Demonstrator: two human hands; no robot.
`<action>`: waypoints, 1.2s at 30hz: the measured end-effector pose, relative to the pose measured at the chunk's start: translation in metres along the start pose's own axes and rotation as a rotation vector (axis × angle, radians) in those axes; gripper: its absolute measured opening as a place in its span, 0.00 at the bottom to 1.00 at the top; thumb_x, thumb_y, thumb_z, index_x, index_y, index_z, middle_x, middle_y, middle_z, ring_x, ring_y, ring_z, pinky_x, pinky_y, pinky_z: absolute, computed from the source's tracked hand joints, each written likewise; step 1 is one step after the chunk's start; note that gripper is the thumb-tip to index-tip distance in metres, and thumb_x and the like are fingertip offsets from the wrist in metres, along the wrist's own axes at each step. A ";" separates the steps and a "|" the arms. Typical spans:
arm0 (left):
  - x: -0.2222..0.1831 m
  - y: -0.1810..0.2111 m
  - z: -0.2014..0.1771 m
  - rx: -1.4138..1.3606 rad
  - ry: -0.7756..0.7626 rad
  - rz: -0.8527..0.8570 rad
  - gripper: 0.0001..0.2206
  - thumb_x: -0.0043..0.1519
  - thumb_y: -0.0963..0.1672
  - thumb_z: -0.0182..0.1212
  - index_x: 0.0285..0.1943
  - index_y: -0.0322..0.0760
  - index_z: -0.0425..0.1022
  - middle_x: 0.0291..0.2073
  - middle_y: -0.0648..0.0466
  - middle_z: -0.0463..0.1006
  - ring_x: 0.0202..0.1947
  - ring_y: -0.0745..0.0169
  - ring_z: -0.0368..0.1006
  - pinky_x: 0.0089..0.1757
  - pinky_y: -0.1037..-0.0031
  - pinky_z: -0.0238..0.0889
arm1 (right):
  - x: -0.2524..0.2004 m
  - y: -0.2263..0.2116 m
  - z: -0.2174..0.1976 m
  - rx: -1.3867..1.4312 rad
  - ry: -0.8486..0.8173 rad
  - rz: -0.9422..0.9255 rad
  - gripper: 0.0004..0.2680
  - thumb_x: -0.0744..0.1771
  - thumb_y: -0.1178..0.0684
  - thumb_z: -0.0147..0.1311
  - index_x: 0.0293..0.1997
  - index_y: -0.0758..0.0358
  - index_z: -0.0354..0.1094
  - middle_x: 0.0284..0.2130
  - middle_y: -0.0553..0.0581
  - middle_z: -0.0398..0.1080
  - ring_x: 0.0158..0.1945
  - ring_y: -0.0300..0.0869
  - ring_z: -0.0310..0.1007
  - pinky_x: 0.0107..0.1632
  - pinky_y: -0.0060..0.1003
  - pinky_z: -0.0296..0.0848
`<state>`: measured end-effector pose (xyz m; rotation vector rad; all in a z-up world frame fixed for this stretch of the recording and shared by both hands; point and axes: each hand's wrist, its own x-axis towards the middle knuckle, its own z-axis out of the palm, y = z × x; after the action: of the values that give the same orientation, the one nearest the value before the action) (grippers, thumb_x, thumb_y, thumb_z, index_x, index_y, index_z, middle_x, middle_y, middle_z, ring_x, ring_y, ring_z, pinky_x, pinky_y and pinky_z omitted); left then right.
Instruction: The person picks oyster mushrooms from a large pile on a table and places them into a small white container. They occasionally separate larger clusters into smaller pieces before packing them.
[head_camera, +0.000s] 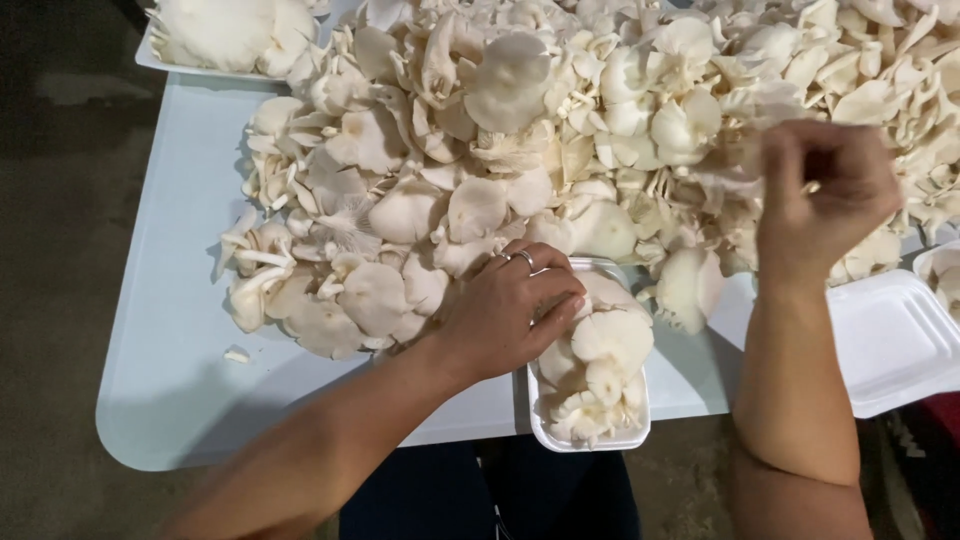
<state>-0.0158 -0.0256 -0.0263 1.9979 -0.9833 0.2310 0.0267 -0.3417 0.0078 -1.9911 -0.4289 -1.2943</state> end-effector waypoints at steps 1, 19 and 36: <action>0.000 0.000 0.000 -0.001 -0.002 0.001 0.07 0.66 0.47 0.55 0.40 0.46 0.79 0.42 0.58 0.77 0.48 0.53 0.71 0.43 0.57 0.66 | 0.005 0.001 -0.002 -0.002 0.001 0.001 0.08 0.71 0.78 0.58 0.41 0.73 0.70 0.34 0.66 0.73 0.32 0.46 0.66 0.31 0.36 0.63; 0.004 -0.002 -0.002 0.028 0.023 0.014 0.08 0.66 0.46 0.55 0.42 0.42 0.79 0.41 0.57 0.78 0.46 0.56 0.74 0.43 0.57 0.64 | 0.028 -0.043 0.003 -0.209 -0.097 -0.028 0.13 0.73 0.53 0.52 0.59 0.75 0.64 0.51 0.66 0.63 0.54 0.53 0.62 0.49 0.44 0.61; 0.004 -0.006 0.000 0.074 0.086 0.028 0.08 0.66 0.46 0.57 0.46 0.43 0.81 0.43 0.57 0.79 0.44 0.55 0.75 0.40 0.60 0.65 | 0.031 0.042 -0.055 -0.005 0.037 0.619 0.06 0.71 0.61 0.47 0.49 0.58 0.68 0.39 0.51 0.67 0.28 0.33 0.56 0.30 0.29 0.57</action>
<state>-0.0088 -0.0258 -0.0276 2.0243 -0.9607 0.3698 0.0304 -0.4131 0.0326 -1.8839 0.2044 -0.9297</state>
